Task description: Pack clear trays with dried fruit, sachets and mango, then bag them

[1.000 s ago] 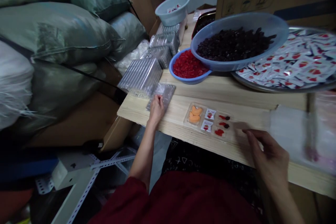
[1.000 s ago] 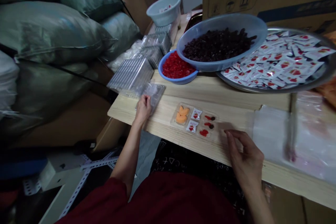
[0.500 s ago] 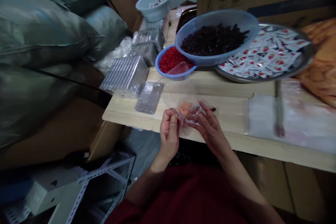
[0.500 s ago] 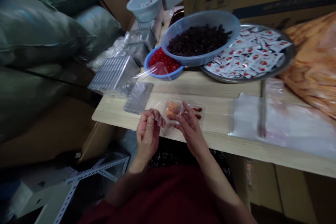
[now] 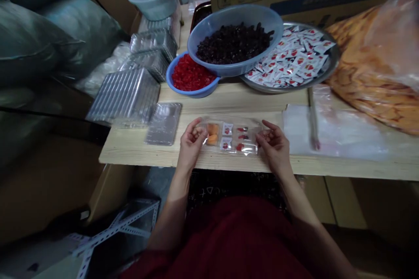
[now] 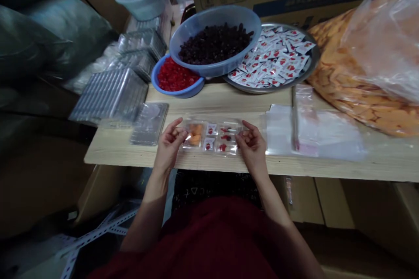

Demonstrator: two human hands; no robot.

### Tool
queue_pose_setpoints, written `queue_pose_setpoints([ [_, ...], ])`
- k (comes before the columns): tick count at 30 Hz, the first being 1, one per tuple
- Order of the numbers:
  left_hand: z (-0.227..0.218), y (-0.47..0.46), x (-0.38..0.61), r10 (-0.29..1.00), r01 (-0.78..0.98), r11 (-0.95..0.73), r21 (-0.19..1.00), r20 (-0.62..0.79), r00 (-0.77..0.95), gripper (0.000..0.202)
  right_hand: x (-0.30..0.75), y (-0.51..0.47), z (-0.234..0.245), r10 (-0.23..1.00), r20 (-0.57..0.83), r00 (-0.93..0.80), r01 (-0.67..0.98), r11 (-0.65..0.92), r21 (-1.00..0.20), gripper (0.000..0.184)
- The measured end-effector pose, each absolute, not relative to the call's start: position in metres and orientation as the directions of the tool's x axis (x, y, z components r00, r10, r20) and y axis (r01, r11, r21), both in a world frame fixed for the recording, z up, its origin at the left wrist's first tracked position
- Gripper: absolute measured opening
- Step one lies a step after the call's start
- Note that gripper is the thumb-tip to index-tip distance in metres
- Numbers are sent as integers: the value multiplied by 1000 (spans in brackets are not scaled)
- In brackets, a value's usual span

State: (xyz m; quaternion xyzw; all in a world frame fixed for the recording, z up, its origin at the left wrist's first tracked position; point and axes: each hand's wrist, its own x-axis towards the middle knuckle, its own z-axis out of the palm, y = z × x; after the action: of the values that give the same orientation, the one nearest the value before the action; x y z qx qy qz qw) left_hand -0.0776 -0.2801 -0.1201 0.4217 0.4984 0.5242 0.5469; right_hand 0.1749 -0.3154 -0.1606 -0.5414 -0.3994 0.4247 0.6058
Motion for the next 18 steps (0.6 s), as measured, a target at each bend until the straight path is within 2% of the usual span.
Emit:
queue_pose_setpoints([
  [2,-134,-277,-80,993,-33,72,997,-75,-90,49,172,-316,-169,947,27,319,-21,36,-999,49],
  [6,-163,-265,-88,987,223,28,974,9,-161,38,165,-314,-183,951,58,304,215,-9,-977,47],
  [11,-180,-256,-95,976,557,-40,830,153,-158,33,160,-302,-192,947,164,277,440,27,-898,44],
  [14,-180,-254,-96,967,660,-77,747,218,-134,31,161,-288,-194,948,227,221,526,80,-847,43],
  [18,-177,-249,-95,977,705,-97,702,203,-67,26,159,-267,-195,955,243,168,568,108,-816,40],
])
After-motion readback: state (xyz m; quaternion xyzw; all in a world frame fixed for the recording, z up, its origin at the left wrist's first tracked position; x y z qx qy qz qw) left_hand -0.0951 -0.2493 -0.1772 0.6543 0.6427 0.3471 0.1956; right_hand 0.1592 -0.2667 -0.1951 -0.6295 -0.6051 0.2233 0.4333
